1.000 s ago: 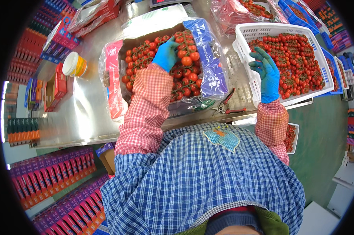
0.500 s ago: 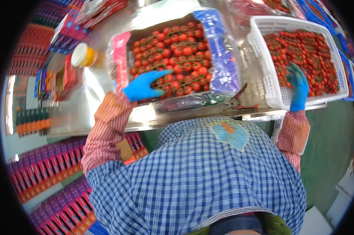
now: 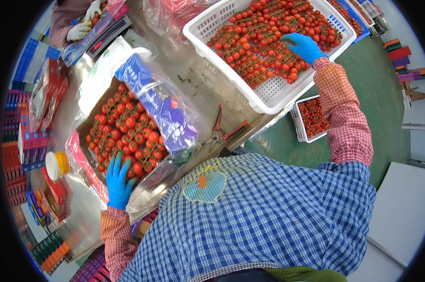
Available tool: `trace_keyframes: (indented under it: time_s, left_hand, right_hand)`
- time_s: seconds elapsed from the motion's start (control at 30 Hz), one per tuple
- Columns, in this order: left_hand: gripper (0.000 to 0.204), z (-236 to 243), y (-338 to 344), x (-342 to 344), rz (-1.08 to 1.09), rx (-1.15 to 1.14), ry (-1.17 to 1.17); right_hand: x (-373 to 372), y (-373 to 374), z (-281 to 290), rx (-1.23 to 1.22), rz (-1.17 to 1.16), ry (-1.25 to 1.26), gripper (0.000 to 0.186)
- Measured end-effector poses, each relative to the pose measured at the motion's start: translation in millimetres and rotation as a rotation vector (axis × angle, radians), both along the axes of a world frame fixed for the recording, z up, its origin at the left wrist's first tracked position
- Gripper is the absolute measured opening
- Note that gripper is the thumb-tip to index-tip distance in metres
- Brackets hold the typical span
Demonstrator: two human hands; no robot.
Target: The person prepares a cardboard box by lining it with paper, then transfers cherry tomatoes from a white basket into the box. The person arranges the tomatoes in the box and continues filling it from the basket.
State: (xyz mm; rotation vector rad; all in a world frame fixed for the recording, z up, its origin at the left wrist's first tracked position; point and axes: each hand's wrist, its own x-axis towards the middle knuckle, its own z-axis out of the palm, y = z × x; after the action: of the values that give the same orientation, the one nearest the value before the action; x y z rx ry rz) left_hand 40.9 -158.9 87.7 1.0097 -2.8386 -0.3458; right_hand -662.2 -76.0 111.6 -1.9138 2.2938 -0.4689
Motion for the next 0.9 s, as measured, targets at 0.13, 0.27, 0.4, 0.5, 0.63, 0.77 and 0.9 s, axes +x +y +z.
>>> trace_keyframes:
  time_s: [0.13, 0.27, 0.4, 0.5, 0.63, 0.77, 0.9]
  left_hand:
    - [0.076, 9, 6, 2, 0.06, 0.039, -0.052]
    - [0.073, 18, 9, -14, 0.241, 0.309, 0.237]
    - [0.067, 23, 8, -23, 0.26, 0.13, 0.021]
    - [0.06, 24, 11, -23, 0.299, 0.136, -0.136]
    - [0.058, 18, 24, -20, 0.161, 0.08, -0.06]
    - [0.058, 15, 33, -16, 0.259, 0.112, -0.115]
    - [0.055, 13, 31, -10, 0.243, 0.112, -0.15]
  right_hand:
    - [-52, -16, -12, -0.169, -0.32, 0.142, 0.033]
    - [-101, -35, -20, 0.032, -0.234, 0.193, 0.035]
    - [-151, -44, -10, -0.385, -0.575, -0.064, 0.034]
    - [-177, -46, -2, -0.318, -0.512, 0.039, 0.029]
    - [-192, -60, -8, -0.161, -0.44, 0.142, 0.026]
    - [-177, -88, -21, -0.199, -0.298, 0.263, 0.025]
    - [-139, -114, -43, -0.006, 0.0, 0.256, 0.025]
